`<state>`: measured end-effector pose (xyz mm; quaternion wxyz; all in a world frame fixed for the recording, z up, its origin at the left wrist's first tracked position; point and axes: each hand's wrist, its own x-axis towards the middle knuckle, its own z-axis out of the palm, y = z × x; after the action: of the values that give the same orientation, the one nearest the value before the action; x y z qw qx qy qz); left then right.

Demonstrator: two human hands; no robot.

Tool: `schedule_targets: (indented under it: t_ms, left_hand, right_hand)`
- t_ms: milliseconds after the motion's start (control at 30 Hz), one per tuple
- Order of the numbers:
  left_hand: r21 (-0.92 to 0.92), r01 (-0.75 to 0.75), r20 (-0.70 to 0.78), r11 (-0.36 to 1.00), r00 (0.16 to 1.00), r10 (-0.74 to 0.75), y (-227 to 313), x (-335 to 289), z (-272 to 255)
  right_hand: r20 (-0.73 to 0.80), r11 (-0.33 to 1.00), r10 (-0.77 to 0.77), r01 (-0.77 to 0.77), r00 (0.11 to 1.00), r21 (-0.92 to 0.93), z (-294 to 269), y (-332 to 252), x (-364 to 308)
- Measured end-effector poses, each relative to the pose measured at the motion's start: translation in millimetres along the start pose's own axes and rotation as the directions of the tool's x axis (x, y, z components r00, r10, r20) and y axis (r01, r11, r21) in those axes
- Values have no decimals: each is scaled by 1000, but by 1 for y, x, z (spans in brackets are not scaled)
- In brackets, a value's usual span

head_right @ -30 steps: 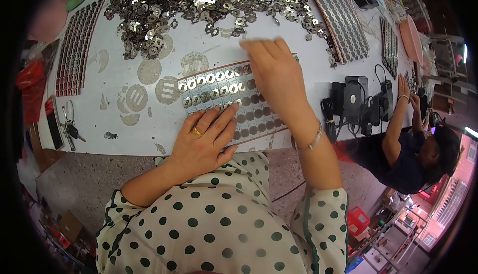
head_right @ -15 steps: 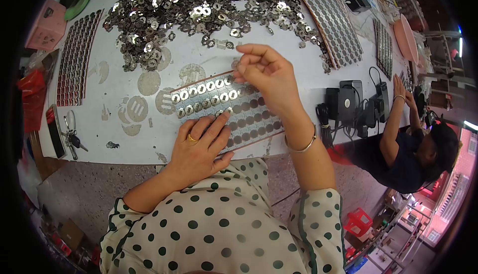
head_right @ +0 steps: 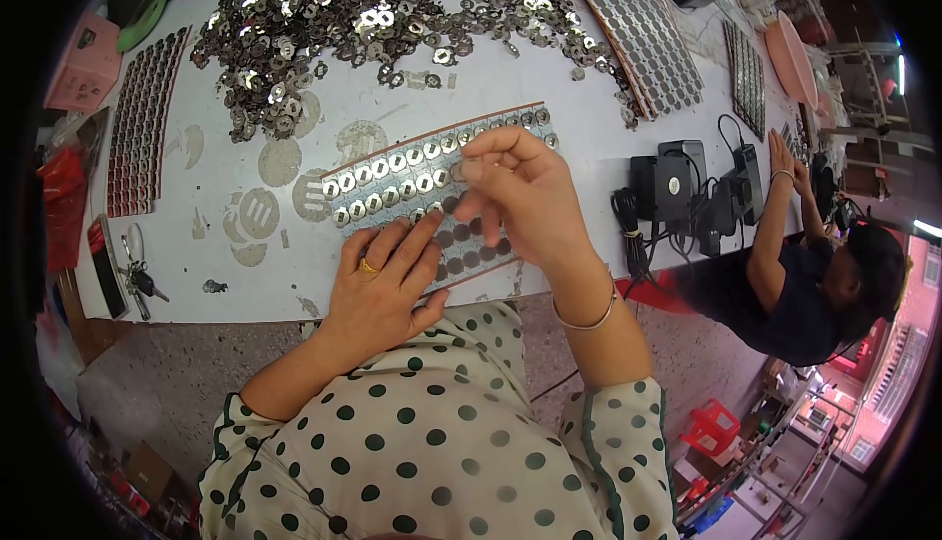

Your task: The person assembles small circular metal caps onto a component strip by hand.

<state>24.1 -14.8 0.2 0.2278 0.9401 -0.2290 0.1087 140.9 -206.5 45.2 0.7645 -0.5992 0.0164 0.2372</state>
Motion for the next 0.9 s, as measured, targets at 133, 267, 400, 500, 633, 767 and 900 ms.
schedule_targets:
  t_ms: [133,267,400,500,633,767,900]
  left_hand:
    - [3,2,-5,1000,1000,-2,3,1,1]
    - [20,-6,11,1000,1000,5,3,2,0]
    - [42,-6,12,999,1000,6,4,1,1]
    - [62,-9,13,998,1000,8,5,1,2]
    - [67,-9,6,998,1000,8,4,0,3]
    - [74,-16,12,997,1000,15,4,0,2]
    - [71,-11,17,997,1000,9,3,0,3]
  right_hand:
    - [48,966,155,-162,987,200,-10,6,0]
    - [-12,898,136,-129,991,-421,-10,9,-4]
    - [-11,729,131,-104,991,-676,-9,12,-5]
    - [107,692,-27,96,994,-715,-9,18,-6]
    - [122,681,-39,116,992,-723,-10,18,-6]
    - [142,640,-79,159,987,-752,-8,16,-8]
    - [177,571,-131,220,975,-791,-5,15,-5]
